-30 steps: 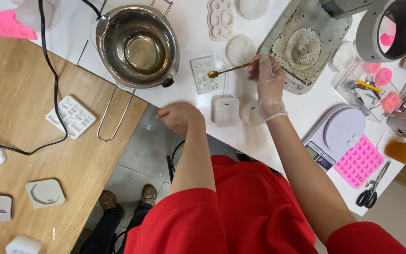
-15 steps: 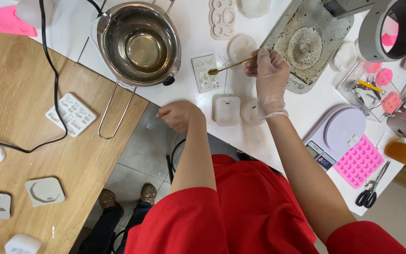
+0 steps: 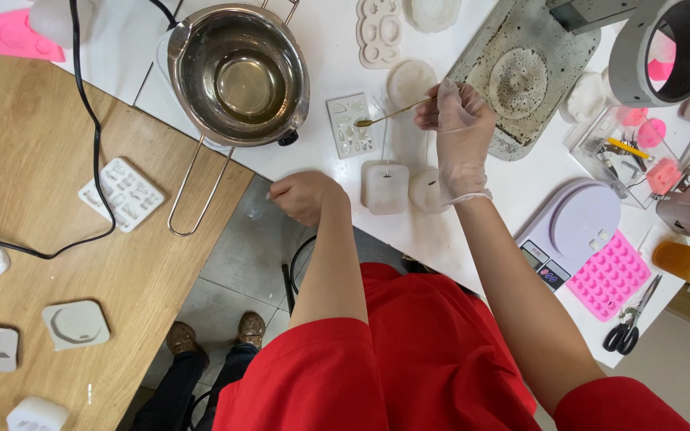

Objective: Pouring melted wax into molds and inspecting finished wax components.

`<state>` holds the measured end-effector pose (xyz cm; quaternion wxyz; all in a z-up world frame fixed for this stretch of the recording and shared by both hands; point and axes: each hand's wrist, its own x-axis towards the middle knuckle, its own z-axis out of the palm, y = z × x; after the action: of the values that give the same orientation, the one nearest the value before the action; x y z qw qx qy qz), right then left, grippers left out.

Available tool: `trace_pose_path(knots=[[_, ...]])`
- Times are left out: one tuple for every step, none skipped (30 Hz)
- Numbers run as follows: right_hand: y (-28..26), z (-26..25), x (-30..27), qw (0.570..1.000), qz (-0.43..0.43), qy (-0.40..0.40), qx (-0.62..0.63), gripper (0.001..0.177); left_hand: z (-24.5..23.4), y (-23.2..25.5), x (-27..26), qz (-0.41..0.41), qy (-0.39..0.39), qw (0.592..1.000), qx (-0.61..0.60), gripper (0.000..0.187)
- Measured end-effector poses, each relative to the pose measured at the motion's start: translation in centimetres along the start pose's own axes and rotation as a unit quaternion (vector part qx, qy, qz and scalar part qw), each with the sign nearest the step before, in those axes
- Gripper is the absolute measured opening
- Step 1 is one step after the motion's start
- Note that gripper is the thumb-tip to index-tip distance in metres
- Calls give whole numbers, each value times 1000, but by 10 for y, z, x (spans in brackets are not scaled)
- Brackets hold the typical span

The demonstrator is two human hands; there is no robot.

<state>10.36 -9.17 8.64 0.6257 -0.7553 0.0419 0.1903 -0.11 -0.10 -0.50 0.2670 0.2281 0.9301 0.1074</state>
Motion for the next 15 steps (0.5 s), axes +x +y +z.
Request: trace_pose_path(knots=[[-1, 1, -1, 1000, -1, -2, 0, 19, -2, 2, -1, -1, -2, 1000, 0, 58], [-3, 2, -2, 1000, -2, -3, 0, 19, -4, 4, -3, -1, -3, 1000, 1, 58], [-4, 3, -3, 1000, -4, -5, 0, 19, -6, 6, -5, -2, -5, 1000, 1, 58], [-3, 3, -3, 1000, -5, -6, 0, 19, -6, 5, -5, -3, -7, 1000, 2, 58], [-3, 3, -3, 1000, -7, -8, 1, 19, -5, 4, -4, -3, -9, 1000, 2, 58], [-2, 4, -3, 1000, -8, -10, 1, 19, -5, 3, -4, -4, -10, 1000, 2, 58], [-2, 5, -3, 1000, -9, -12, 2, 19, -4, 3, -2, -4, -12, 1000, 2, 58], [-3, 6, -4, 1000, -10, -13, 2, 19, -4, 2, -1, -5, -13, 1000, 2, 58], [-3, 7, -4, 1000, -11, -15, 2, 19, -3, 1, 0, -6, -15, 1000, 3, 58], [-2, 7, -4, 1000, -12, -16, 2, 19, -2, 1, 0, -6, -16, 1000, 4, 57], [0, 7, -4, 1000, -12, -18, 2, 19, -1, 1, 0, -7, -18, 1000, 5, 57], [1, 6, -4, 1000, -13, -20, 2, 19, -1, 1, 1, -8, -19, 1000, 5, 57], [0, 7, -5, 1000, -14, -21, 2, 19, -3, 2, -1, -8, -21, 1000, 6, 57], [-1, 8, -5, 1000, -15, -23, 3, 19, -5, 3, -3, -9, -22, 1000, 6, 57], [-2, 8, -5, 1000, -17, -24, 3, 19, -7, 5, -6, -9, -24, 1000, 6, 57]])
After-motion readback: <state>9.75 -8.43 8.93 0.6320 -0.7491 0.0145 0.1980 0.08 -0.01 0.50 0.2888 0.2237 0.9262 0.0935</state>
